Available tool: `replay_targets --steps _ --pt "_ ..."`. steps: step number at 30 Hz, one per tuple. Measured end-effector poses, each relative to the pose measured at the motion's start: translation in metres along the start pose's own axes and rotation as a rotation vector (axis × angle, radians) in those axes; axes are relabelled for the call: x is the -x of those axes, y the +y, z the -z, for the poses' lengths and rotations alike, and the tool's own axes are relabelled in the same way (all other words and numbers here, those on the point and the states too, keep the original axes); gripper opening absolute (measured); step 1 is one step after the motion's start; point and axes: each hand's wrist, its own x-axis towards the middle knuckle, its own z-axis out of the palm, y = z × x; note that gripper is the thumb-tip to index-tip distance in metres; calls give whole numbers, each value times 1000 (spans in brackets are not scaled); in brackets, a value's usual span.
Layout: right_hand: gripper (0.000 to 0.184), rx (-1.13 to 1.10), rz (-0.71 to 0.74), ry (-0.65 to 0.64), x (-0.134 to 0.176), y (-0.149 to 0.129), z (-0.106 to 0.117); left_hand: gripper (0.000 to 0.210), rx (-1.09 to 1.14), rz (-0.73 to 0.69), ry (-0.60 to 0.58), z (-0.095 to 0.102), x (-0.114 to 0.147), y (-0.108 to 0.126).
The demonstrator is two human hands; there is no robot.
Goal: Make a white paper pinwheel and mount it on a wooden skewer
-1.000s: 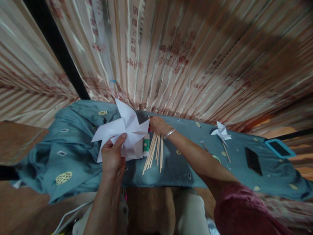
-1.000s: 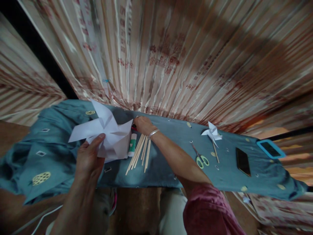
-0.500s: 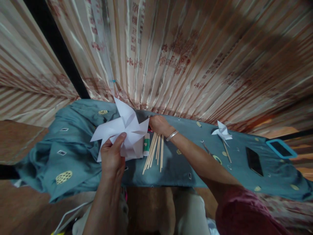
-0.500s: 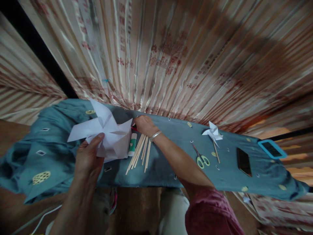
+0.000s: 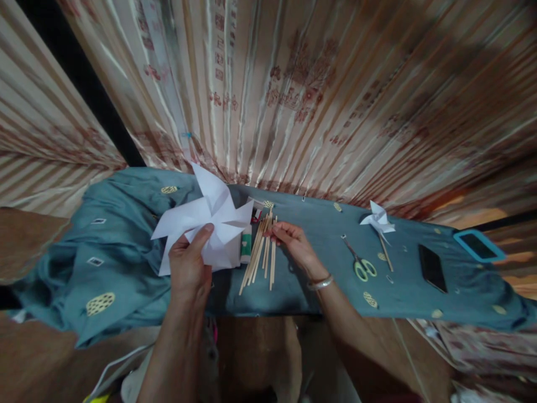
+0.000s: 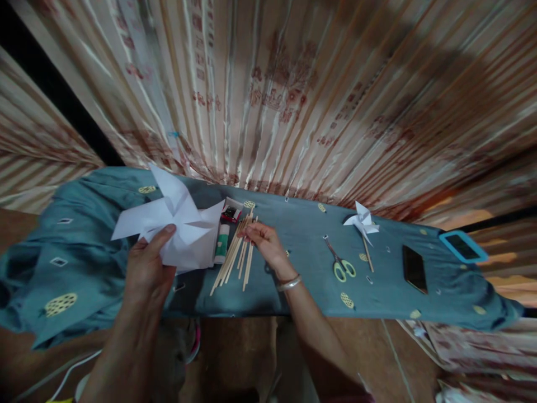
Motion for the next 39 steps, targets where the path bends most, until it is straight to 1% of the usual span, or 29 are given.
replay_targets --steps 2,4,6,10,12,14,16,19,23,24,26,28,30,34,39 --pt "32 -143 -47 27 18 12 2 34 -7 1 4 -2 2 -3" --pt "33 -159 -74 58 34 22 7 31 -18 2 5 -5 4 -7" --pt "31 -46 -70 123 48 32 15 28 -35 2 -16 -9 7 -10" --pt "20 351 2 278 70 44 29 27 -62 9 -53 -16 12 -20" --pt "17 487 36 287 76 45 33 26 -79 15 -60 -20 15 -25" --pt "14 535 51 277 79 46 36 24 -99 18 -71 -22 17 -29" --pt "11 493 46 262 78 49 40 24 -117 19 -86 -24 19 -32" --pt "14 352 22 252 77 57 51 23 -135 22 -111 -25 20 -36" --pt "19 265 -22 282 74 67 58 24 -162 18 -87 -29 21 -39" --pt "20 255 -8 286 73 68 57 24 -165 16 -80 -30 21 -40" --pt "21 251 68 278 69 70 53 25 -163 18 -75 -32 22 -41" --pt "19 281 157 257 66 71 47 27 -155 29 -74 -32 22 -41" --pt "17 329 202 233 64 72 42 28 -145 34 -76 -31 22 -42" --pt "17 353 208 202 63 74 38 27 -141 25 -80 -28 21 -42" --pt "12 257 179 229 61 74 36 21 -168 28 -87 -28 22 -43"
